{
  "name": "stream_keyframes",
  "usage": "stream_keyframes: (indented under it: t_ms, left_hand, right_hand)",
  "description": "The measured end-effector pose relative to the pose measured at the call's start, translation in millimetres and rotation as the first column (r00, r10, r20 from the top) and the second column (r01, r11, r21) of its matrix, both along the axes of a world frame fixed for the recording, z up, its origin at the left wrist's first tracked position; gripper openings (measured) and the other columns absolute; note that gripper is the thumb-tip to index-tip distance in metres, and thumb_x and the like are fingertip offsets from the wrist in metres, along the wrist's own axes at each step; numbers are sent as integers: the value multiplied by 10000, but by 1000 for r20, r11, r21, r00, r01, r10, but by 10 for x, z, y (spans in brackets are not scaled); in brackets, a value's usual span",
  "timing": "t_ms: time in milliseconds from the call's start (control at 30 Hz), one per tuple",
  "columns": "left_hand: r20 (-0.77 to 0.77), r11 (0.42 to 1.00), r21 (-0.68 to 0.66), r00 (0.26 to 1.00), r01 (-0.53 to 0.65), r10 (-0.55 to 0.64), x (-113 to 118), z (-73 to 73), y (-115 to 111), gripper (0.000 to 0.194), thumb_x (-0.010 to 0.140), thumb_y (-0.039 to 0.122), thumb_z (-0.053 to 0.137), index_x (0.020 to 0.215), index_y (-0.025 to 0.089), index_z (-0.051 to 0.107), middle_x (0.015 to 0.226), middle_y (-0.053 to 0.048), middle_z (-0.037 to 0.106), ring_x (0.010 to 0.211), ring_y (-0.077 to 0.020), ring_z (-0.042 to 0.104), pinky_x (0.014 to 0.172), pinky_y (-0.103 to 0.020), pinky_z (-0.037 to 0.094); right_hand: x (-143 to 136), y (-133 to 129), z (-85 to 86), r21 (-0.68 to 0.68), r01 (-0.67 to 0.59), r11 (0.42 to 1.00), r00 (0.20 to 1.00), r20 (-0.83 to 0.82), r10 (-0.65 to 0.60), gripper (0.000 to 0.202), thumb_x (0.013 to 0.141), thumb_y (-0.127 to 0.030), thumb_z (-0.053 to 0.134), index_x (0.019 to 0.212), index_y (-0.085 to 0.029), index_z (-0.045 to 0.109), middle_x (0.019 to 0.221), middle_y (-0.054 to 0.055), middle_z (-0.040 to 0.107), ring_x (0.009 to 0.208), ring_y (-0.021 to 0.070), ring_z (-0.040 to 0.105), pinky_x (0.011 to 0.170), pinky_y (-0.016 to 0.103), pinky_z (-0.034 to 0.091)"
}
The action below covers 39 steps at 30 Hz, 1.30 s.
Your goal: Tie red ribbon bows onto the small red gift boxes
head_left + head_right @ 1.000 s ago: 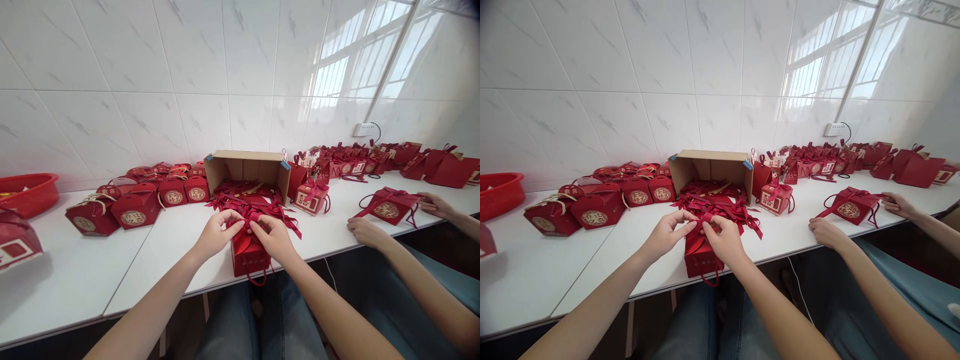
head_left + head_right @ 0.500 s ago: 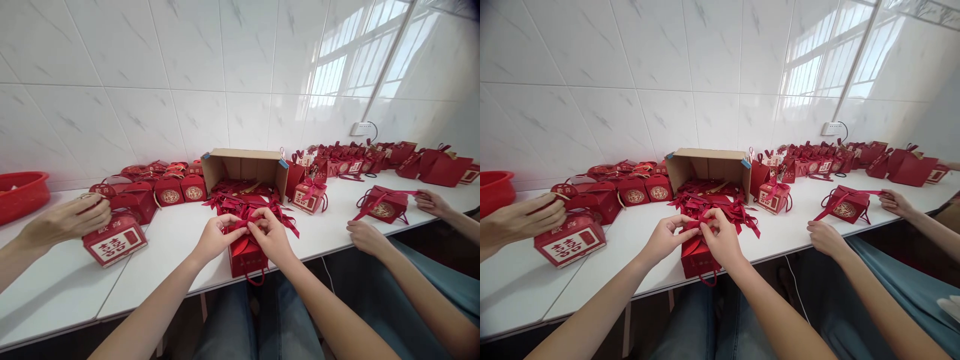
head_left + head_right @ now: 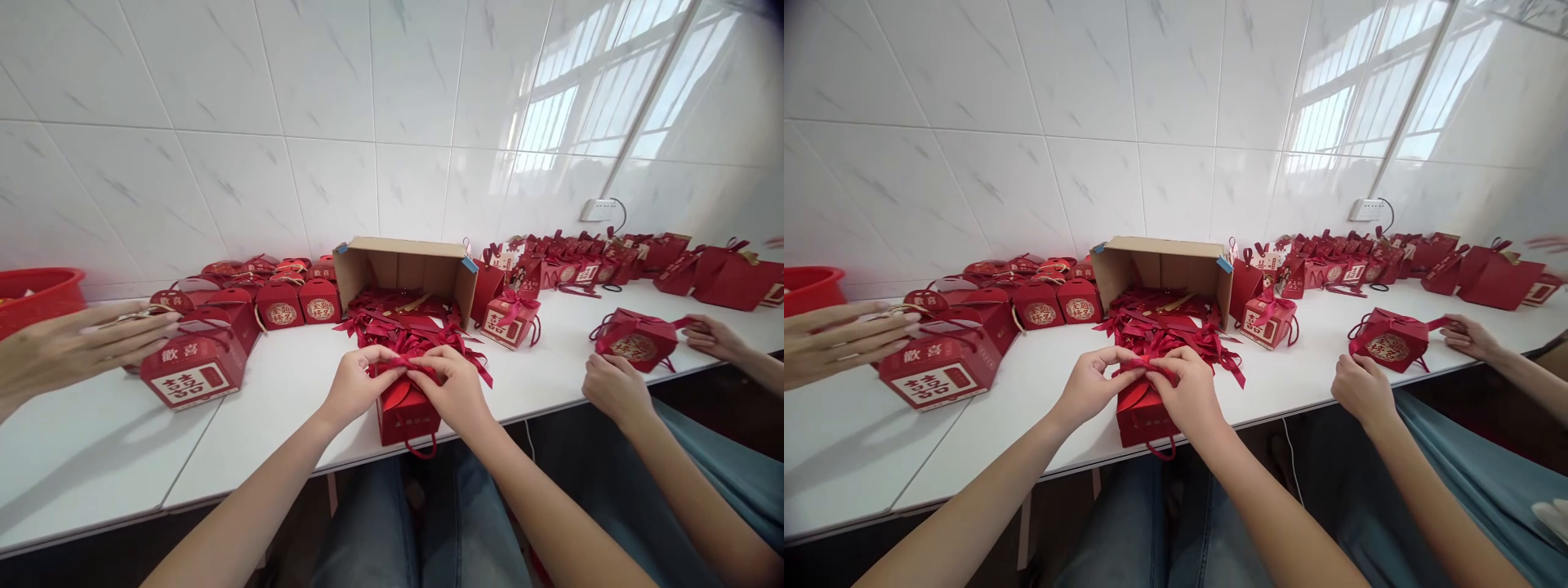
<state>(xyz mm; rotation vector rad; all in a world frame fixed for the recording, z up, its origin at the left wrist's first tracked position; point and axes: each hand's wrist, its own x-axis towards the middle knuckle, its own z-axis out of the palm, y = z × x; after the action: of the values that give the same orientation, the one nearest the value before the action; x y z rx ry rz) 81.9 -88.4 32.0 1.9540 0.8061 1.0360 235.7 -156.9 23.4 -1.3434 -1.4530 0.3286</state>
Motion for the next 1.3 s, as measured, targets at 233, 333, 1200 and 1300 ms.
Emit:
stream_keyframes:
  t_ms: [233,333,1200,1300]
  left_hand:
    - [-95,986,167,995,-13,29,-20,-6,-20,115,787,270,642,839,183,696,848,-29,721,809,-181,653,763,-282,501]
    - [-98,956,290,993,-34,65,-9,-26,-16,90,802,227,622,848,189,688,850,-25,713,787,-168,651,747,-278,500]
    - [-14,980,192,998,58,-56,-55,-59,-38,99,771,242,675,824,184,736,847,-58,715,814,-180,639,791,-307,501]
    - [10,985,124,993,119,-121,-71,-54,15,95,767,245,678,787,169,731,851,-70,721,836,-194,655,805,-317,509]
  right_hand:
    - [6,33,-63,-80,53,995,997,-54,-58,102,769,-216,641,790,-208,741,951,69,622,928,217,592,879,383,457]
    - [13,52,-75,-139,40,990,993,-105,-55,87,750,-232,651,762,-193,728,1056,87,607,1045,251,555,966,427,395]
    - [-78,-171,-61,-207,-179,962,916,-391,87,364,861,-508,486,894,-226,714,1276,85,581,1278,251,433,1083,443,281]
    - [25,-192,-43,-172,-63,983,988,-148,38,281,870,-416,489,984,-222,658,1088,69,677,1057,237,588,947,423,403]
